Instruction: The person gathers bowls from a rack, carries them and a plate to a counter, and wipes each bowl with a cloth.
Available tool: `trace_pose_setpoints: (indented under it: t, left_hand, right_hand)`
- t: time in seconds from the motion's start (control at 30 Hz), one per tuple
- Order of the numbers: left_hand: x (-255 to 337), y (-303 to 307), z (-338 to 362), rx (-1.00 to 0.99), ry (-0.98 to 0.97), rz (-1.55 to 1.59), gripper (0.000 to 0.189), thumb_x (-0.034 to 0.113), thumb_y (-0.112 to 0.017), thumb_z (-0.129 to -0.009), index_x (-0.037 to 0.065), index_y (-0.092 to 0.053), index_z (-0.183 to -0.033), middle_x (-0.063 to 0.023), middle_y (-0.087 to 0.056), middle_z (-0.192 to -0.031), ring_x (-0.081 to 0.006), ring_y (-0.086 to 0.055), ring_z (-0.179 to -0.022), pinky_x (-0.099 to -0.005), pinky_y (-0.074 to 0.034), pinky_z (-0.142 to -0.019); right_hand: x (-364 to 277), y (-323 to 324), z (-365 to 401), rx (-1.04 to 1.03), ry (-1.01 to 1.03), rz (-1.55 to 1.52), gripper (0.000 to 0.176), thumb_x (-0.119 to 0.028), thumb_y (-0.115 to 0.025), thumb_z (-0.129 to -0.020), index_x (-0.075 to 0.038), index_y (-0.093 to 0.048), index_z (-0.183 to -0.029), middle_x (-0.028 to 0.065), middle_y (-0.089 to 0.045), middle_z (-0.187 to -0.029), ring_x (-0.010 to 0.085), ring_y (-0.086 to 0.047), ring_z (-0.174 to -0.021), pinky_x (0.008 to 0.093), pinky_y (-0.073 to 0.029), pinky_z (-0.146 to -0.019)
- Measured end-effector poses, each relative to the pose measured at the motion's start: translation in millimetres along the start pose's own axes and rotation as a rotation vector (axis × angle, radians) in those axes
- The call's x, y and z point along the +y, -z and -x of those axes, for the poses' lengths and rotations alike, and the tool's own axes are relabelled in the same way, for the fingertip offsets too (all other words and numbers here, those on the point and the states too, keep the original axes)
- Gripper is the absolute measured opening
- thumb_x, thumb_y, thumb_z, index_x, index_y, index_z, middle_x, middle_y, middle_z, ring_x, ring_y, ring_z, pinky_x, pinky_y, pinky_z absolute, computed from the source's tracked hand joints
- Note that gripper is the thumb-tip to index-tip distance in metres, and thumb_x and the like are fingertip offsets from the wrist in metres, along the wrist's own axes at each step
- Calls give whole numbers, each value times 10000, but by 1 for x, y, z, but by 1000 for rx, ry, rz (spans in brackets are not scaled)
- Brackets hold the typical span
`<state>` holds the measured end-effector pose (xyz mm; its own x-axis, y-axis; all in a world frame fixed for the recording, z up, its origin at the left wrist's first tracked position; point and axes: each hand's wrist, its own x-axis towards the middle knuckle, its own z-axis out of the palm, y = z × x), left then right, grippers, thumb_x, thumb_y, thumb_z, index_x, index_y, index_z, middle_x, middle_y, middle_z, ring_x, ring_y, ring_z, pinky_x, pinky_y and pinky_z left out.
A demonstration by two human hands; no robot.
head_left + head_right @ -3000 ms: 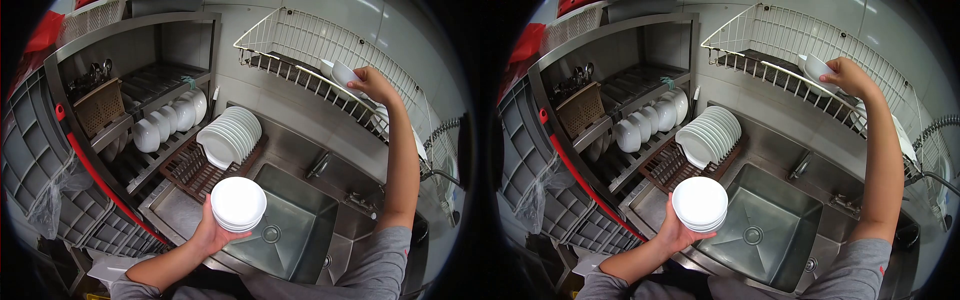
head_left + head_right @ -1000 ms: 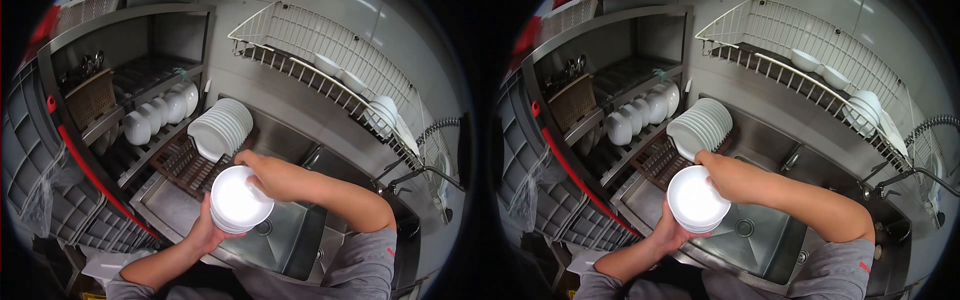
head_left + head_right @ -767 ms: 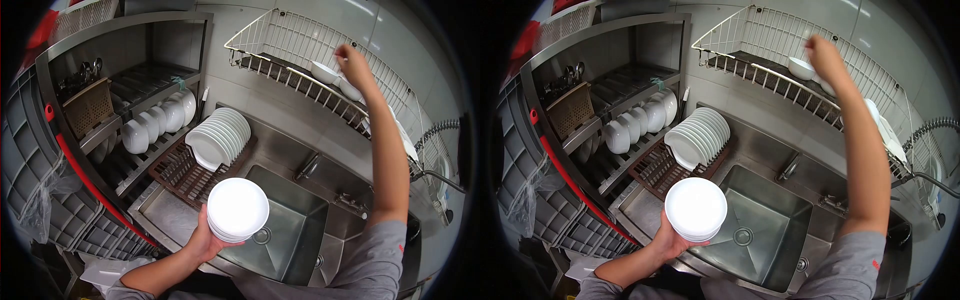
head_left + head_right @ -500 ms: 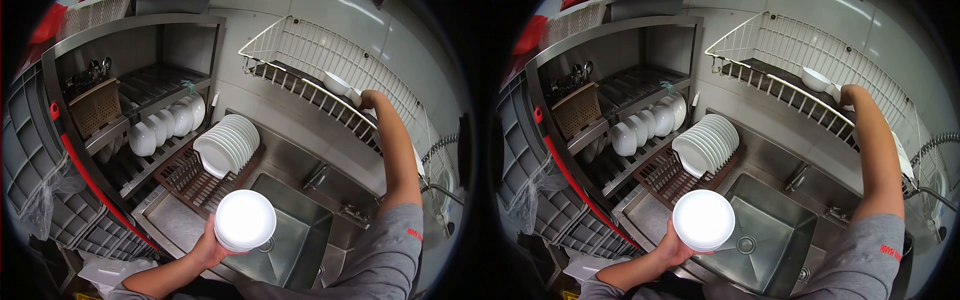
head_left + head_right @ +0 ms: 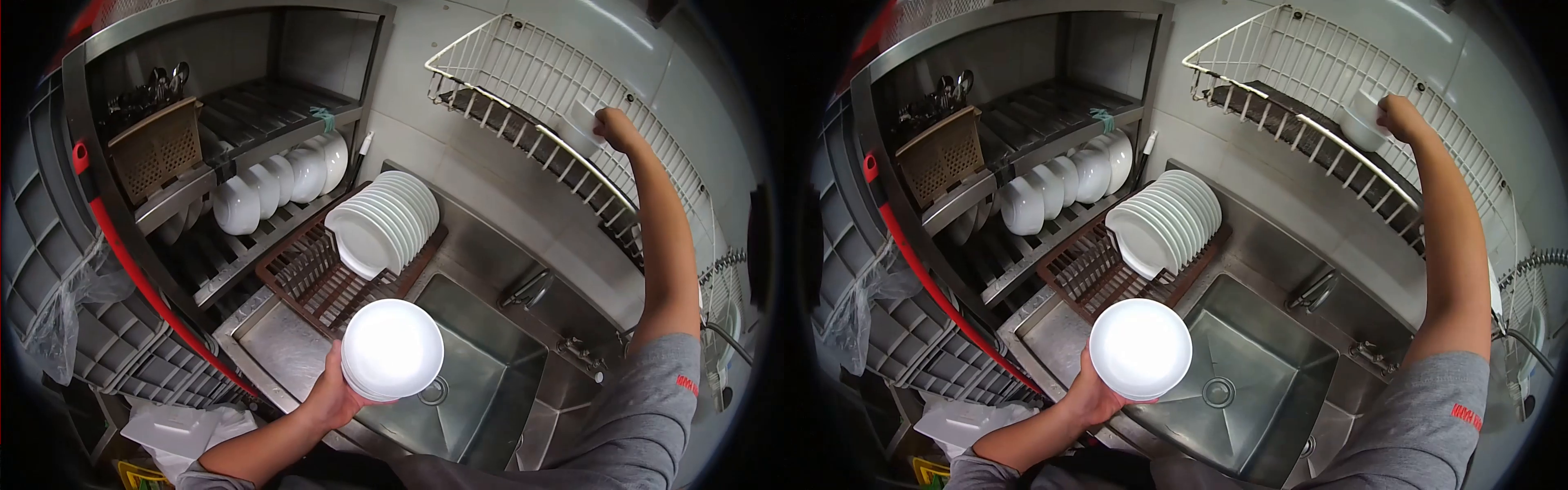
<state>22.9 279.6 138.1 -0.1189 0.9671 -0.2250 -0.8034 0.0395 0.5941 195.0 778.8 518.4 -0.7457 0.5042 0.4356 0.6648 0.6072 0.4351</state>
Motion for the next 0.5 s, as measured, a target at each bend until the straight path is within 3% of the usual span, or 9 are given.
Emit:
trace_pose_setpoints:
  t: [0.1, 0.17, 0.27, 0.4, 0.47, 0.5]
  left_hand:
    - [2, 8, 0, 52, -1, 13, 722, 607, -55, -975, 125, -278, -1464, -144, -452, -1407, -340, -522, -1230, -519, -521, -912]
    - [-1, 16, -1, 69, -40, 18, 788, 715, -135, -921, 168, -299, -1463, -120, -448, -1417, -362, -559, -1180, -560, -539, -847]
    - [-1, 16, -1, 92, -51, 52, 789, 716, -130, -920, 168, -305, -1460, -122, -461, -1406, -361, -565, -1172, -557, -541, -844]
    - [-3, 14, 2, 129, -51, 94, 791, 717, -129, -919, 166, -311, -1456, -125, -474, -1393, -358, -568, -1168, -550, -544, -843]
    - [0, 10, 6, 121, -67, 71, 794, 720, -128, -917, 164, -316, -1453, -125, -478, -1391, -354, -574, -1160, -538, -550, -838]
    - [2, 7, 9, 123, -61, 70, 794, 722, -131, -917, 164, -317, -1451, -123, -485, -1385, -349, -574, -1161, -526, -556, -831]
  right_hand:
    - [-12, -7, -5, -104, 31, 0, 163, -134, -673, -781, 22, -643, -816, 227, -656, -838, 355, -642, -791, 423, -479, -714]
    - [-19, -9, -1, -167, -5, -46, 178, -148, -677, -792, 23, -639, -825, 216, -662, -844, 348, -642, -803, 422, -479, -719]
    - [-30, -11, 1, -284, -32, -79, 319, -213, -744, -764, 26, -671, -962, 215, -686, -960, 332, -661, -909, 409, -490, -817]
    - [-28, -18, 2, -137, 31, -32, 399, -208, -790, -697, 39, -656, -981, 228, -672, -930, 384, -637, -941, 425, -487, -829]
    - [-40, 8, 15, -269, -35, -27, 353, -163, -750, -740, 39, -651, -1013, 237, -650, -1040, 367, -622, -989, 412, -478, -853]
    - [-36, 14, 25, -139, -19, -114, 388, -179, -744, -767, 37, -638, -1071, 232, -651, -1066, 343, -622, -1010, 402, -474, -866]
